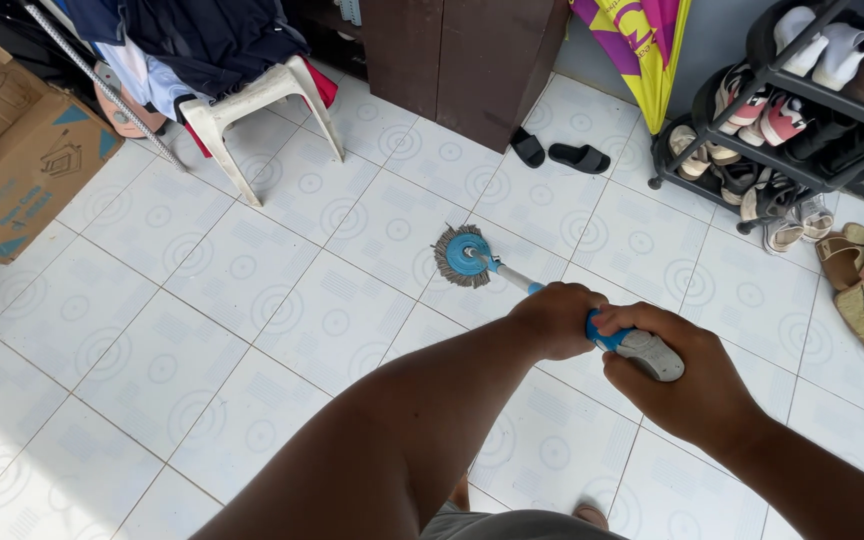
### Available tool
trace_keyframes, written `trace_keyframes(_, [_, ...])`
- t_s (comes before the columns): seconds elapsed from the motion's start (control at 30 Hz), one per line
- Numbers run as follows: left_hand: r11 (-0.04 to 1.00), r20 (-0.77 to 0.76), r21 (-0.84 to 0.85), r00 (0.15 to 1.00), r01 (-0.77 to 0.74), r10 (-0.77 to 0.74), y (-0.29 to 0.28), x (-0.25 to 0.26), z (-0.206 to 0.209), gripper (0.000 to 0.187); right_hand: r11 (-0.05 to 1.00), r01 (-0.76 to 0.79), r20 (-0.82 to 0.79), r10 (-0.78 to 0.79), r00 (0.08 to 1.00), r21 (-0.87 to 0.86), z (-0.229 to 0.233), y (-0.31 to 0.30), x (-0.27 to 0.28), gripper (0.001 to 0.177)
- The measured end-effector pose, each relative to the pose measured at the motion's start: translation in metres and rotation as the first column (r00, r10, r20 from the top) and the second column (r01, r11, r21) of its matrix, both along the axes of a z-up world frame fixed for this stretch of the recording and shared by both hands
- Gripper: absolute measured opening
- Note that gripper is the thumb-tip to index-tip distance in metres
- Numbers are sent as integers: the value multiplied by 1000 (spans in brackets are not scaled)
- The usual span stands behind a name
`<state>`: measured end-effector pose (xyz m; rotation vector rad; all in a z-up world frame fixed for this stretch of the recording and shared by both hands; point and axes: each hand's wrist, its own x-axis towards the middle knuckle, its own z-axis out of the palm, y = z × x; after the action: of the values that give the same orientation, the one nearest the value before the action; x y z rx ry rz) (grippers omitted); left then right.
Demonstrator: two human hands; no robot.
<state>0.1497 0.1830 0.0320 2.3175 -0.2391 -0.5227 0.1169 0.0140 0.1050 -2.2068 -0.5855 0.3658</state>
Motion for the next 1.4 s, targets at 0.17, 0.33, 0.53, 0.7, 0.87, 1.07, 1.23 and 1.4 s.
trace_keyframes(0.17, [962, 109, 101, 958, 254, -265, -20, 21, -35, 23, 976, 160, -35, -167, 985, -145, -11, -8, -21, 40])
trace_keyframes(0.33, [863, 28, 319, 906, 392, -422, 4, 37, -17, 22, 985, 168, 43, -170, 985, 45, -45, 9, -15, 36])
trace_keyframes(0.53, [913, 10, 356, 977, 197, -215, 64, 71, -2, 26, 994, 54, -70, -48, 996, 92, -36, 69, 45, 32])
trace_keyframes(0.7, [945, -29, 324, 999, 36, -29, 113, 74, 9, 47, 997, -56, -120, 61, 991, 48, -38, 110, 78, 36])
trace_keyframes(0.87, [924, 15, 374, 997, -74, 74, 158, 55, -23, 43, 936, -271, -126, 304, 944, 225, -63, 143, 78, 37])
trace_keyframes(1.07, [880, 7, 458, 990, -126, 138, 193, -1, -53, 42, 906, -423, -218, 419, 881, 31, -59, 171, 40, 45])
trace_keyframes(1.23, [865, -112, 482, 969, -141, 220, 184, -52, -22, 38, 864, -497, -187, 477, 859, -77, -57, 168, 12, 46])
trace_keyframes(1.4, [855, -24, 95, 858, -509, 514, 150, -70, -19, 36, 940, -328, -85, 336, 938, 95, -26, 142, -1, 35])
